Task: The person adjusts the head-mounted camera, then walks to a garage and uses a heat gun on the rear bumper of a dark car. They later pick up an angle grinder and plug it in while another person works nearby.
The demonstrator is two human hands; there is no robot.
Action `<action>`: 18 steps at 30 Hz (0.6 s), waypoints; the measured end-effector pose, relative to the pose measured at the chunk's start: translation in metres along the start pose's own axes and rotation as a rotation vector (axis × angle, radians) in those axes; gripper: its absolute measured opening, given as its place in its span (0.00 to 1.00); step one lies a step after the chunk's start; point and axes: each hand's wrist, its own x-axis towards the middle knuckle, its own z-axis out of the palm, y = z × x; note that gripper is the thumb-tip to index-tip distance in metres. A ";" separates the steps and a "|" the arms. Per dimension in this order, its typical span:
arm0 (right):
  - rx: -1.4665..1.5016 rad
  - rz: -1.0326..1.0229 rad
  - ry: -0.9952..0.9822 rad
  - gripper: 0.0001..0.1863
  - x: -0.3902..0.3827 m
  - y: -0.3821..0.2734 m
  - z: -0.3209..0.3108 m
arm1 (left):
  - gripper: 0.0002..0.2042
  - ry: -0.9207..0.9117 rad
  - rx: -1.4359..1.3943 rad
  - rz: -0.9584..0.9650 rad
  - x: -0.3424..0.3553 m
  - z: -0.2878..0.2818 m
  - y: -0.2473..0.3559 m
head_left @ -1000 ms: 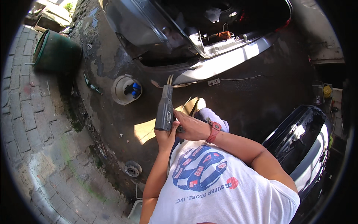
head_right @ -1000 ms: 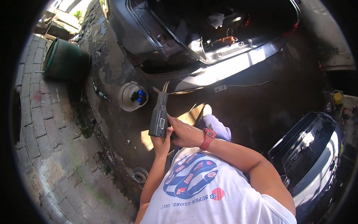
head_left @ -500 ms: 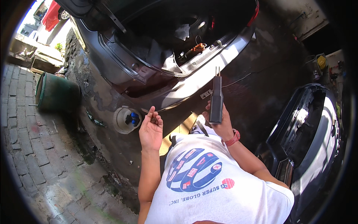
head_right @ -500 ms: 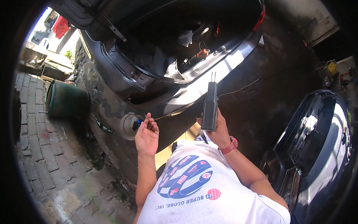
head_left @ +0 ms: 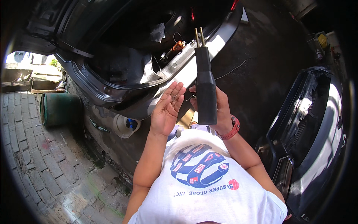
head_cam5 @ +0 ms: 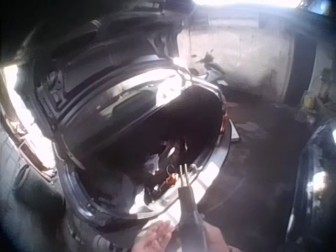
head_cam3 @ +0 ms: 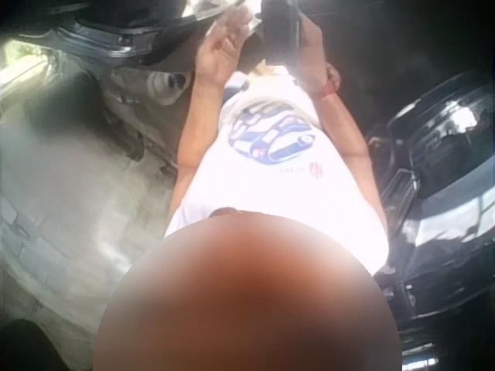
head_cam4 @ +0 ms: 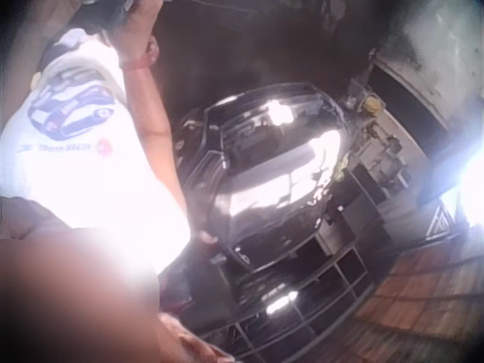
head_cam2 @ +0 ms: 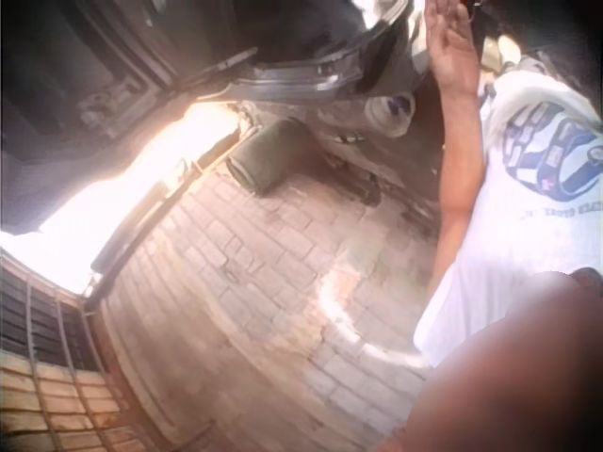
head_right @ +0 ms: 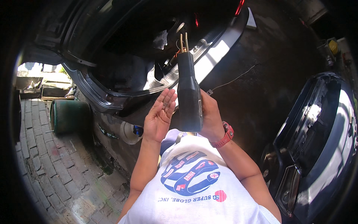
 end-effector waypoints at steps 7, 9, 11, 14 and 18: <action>-0.364 -0.056 -0.015 0.21 0.019 0.010 -0.019 | 0.22 -0.035 0.160 -0.189 0.019 -0.011 -0.024; -0.360 0.050 -0.060 0.21 0.019 0.008 -0.013 | 0.18 -0.024 0.156 -0.219 0.021 -0.015 -0.026; -0.551 -0.004 -0.052 0.18 0.018 0.005 -0.004 | 0.13 -0.005 0.201 -0.234 0.021 -0.018 -0.026; -0.642 -0.046 -0.069 0.16 0.021 0.002 0.015 | 0.13 -0.040 0.305 -0.256 0.020 -0.024 -0.017; -0.893 0.019 -0.240 0.15 0.026 0.002 0.035 | 0.12 -0.038 0.440 -0.293 0.014 -0.033 0.003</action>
